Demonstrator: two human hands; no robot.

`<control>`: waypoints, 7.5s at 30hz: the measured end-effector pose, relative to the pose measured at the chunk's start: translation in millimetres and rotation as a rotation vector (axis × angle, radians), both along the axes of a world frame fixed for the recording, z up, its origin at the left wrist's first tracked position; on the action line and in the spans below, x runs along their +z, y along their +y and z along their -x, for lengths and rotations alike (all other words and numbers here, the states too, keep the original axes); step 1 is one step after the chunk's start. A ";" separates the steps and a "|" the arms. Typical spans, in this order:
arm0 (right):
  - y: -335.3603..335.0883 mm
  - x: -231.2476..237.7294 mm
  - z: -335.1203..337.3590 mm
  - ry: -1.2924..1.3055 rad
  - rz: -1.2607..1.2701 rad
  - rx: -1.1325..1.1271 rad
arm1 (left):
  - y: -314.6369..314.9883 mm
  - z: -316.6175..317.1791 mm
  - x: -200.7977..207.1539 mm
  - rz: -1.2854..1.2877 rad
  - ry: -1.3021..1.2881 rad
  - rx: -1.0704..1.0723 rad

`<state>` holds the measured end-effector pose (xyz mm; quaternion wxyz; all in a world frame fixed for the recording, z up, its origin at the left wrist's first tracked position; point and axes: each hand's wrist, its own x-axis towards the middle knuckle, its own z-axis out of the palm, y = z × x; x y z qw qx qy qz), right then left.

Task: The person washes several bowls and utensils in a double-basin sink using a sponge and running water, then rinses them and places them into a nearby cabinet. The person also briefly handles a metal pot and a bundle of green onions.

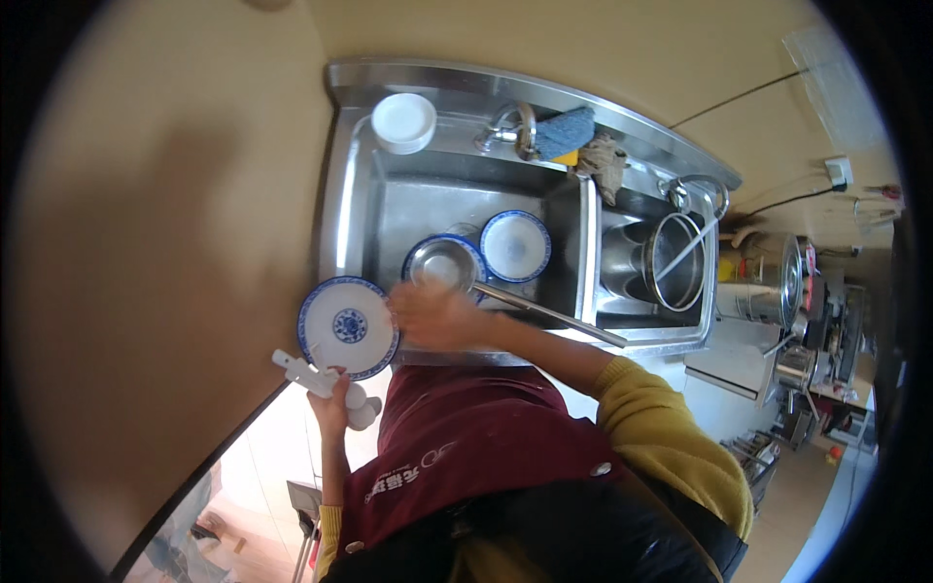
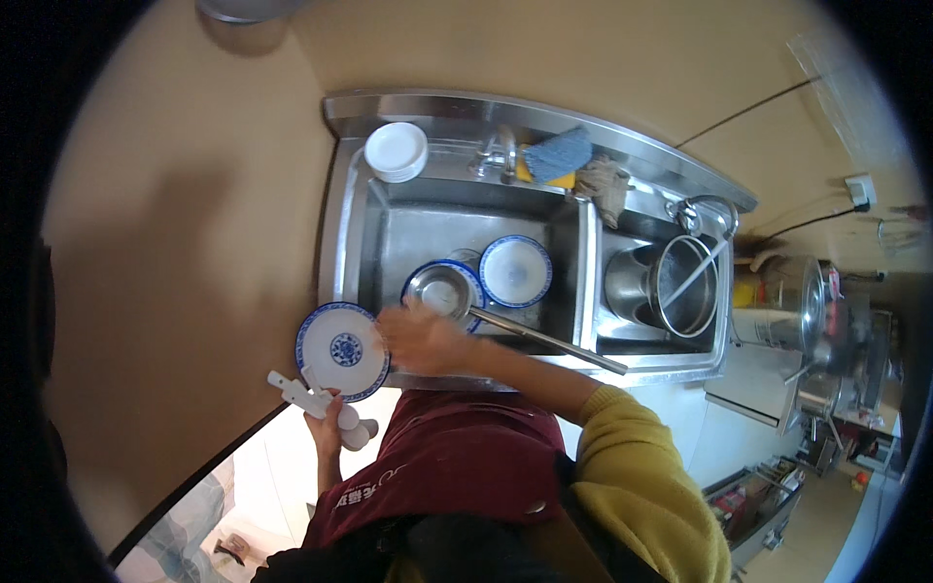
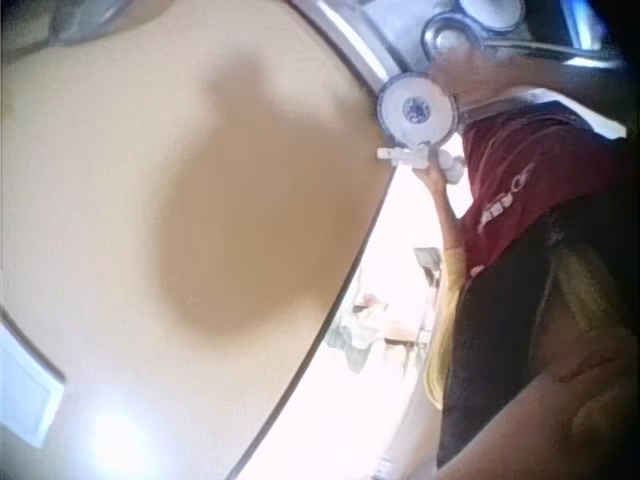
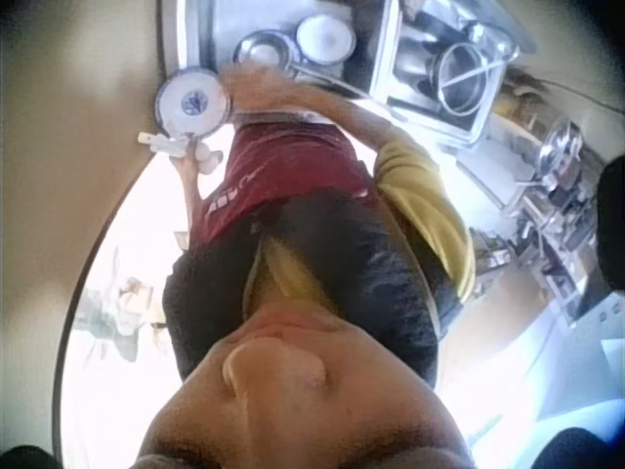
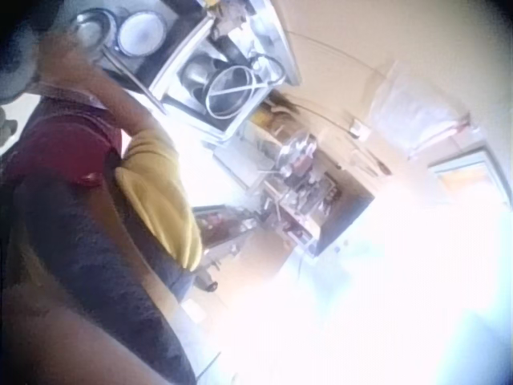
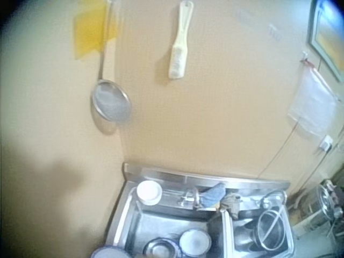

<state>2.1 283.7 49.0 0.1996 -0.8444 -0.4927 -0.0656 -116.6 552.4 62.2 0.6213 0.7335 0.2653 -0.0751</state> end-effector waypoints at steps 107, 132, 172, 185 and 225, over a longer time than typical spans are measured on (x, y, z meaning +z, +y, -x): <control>-15.6 -204.3 -188.1 0.619 0.528 -0.269 | -5.0 1.4 3.2 0.045 0.069 0.174; -83.8 -151.1 -190.5 0.549 0.401 0.043 | 1.4 2.2 1.5 -0.008 0.093 0.097; 30.4 49.6 17.5 0.069 -0.033 0.040 | 55.6 6.0 49.4 0.095 0.073 -0.220; 28.2 42.4 28.8 0.105 -0.196 0.136 | 25.9 -30.7 59.5 0.092 0.026 -0.127; -178.4 -102.5 -80.2 1.593 -1.572 -0.823 | 11.4 -32.5 47.2 0.122 0.197 0.066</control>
